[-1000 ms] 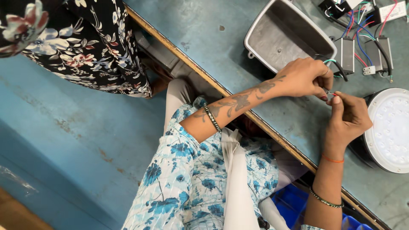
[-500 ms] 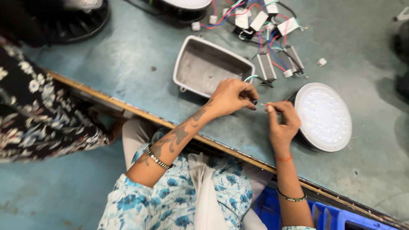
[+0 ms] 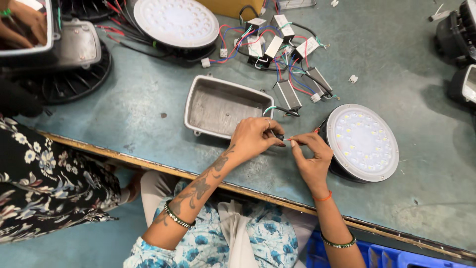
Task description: The person assembles an LED light fixture by inserting wires through a rectangular metal housing, stripping wire ends with a screwdriver, and placing a power supply inside the housing. The person then connects wires to the power supply and arranges them within the housing.
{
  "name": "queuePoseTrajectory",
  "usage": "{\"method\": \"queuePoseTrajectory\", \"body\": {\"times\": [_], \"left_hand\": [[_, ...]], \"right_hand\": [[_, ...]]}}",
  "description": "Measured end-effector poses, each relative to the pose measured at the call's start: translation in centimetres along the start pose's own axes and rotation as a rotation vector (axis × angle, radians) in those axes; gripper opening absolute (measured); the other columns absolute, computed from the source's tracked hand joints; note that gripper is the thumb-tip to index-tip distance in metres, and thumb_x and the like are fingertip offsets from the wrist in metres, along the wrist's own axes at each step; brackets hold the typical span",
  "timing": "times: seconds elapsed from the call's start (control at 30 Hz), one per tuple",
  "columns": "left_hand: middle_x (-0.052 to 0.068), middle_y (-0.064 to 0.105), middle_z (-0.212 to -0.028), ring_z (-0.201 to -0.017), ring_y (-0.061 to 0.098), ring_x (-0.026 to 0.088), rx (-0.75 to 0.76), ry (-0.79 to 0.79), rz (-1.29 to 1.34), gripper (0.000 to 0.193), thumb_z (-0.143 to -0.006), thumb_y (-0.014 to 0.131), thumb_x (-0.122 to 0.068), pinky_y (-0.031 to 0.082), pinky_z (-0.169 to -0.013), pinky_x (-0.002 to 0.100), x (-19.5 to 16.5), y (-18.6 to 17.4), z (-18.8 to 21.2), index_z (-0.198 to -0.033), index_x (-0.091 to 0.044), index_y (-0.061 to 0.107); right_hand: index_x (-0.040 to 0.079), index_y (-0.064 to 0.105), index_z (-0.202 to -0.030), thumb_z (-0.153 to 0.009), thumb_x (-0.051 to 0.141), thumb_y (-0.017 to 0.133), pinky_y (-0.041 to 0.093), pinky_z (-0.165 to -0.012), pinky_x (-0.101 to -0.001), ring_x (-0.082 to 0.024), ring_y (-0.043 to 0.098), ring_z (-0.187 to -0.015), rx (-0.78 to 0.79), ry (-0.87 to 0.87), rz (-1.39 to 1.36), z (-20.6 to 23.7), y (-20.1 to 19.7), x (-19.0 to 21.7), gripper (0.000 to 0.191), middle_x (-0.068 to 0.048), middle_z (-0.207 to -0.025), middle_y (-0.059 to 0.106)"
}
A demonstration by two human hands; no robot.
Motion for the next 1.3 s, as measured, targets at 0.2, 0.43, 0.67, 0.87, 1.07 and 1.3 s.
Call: {"method": "queuePoseTrajectory", "body": {"times": [0.2,0.43,0.67,0.87,1.07,1.3], "left_hand": [[0.004,0.074,-0.084,-0.073,0.074,0.02,-0.031,0.141,-0.074,0.021,-0.075,0.085,-0.024,0.056,-0.064,0.034,-0.9,-0.1,0.3,-0.092,-0.015,0.079],[0.003,0.075,-0.088,-0.08,0.075,0.02,-0.037,0.138,-0.08,0.03,-0.078,0.083,-0.029,0.058,-0.069,0.034,-1.9,0.1,-0.2,-0.104,-0.015,0.075],[0.005,0.074,-0.095,-0.09,0.072,0.028,-0.073,0.296,-0.291,0.026,-0.082,0.079,-0.025,0.055,-0.071,0.043,-2.5,1.0,-1.1,-0.104,-0.013,0.072],[0.009,0.068,-0.091,-0.089,0.071,0.033,0.025,0.264,-0.459,0.013,-0.091,0.073,-0.02,0.054,-0.069,0.047,-2.6,1.5,-1.8,-0.1,-0.011,0.071],[0.012,0.069,-0.095,-0.086,0.07,0.034,0.136,0.251,-0.536,0.01,-0.085,0.072,-0.016,0.056,-0.071,0.048,-2.5,2.8,-2.3,-0.095,-0.013,0.074],[0.012,0.075,-0.099,-0.086,0.077,0.028,0.112,0.033,0.069,0.042,-0.08,0.082,-0.018,0.061,-0.074,0.038,-1.9,3.4,-3.8,-0.117,-0.007,0.065]], "right_hand": [[-0.001,0.075,-0.096,-0.087,0.002,0.074,0.054,-0.076,-0.029,-0.019,0.07,-0.081,0.018,-0.013,0.022,-0.3,0.2,0.0,0.01,-0.01,-0.09,0.072],[0.002,0.075,-0.109,-0.085,-0.003,0.069,0.052,-0.081,-0.0306,-0.023,0.068,-0.09,0.048,-0.073,0.0,-0.6,-0.1,0.2,0.025,-0.012,-0.101,0.07],[0.005,0.071,-0.123,-0.09,0.0,0.065,0.051,-0.078,-0.0299,-0.021,0.07,-0.092,-0.055,0.203,0.053,-0.9,-0.9,-1.2,0.033,-0.01,-0.106,0.073],[0.002,0.075,-0.106,-0.091,0.0,0.069,0.053,-0.086,-0.0329,-0.024,0.071,-0.088,-0.045,0.096,0.149,-1.2,-0.6,-1.3,0.016,-0.011,-0.099,0.074],[0.0,0.074,-0.102,-0.086,-0.003,0.068,0.055,-0.078,-0.0308,-0.024,0.072,-0.088,0.038,0.108,0.12,-0.7,-0.3,-2.9,0.017,-0.012,-0.1,0.074],[-0.001,0.065,-0.113,-0.087,0.0,0.071,0.058,-0.08,-0.0309,-0.02,0.077,-0.089,-0.068,0.268,0.022,-0.5,-1.2,-4.1,0.027,-0.011,-0.095,0.077]]}}
Point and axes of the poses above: each hand's wrist, its own z-axis away from the middle knuckle, its own y-axis out of the palm, x = y × z, the point moved 4 cm from there along -z, towards the middle knuckle
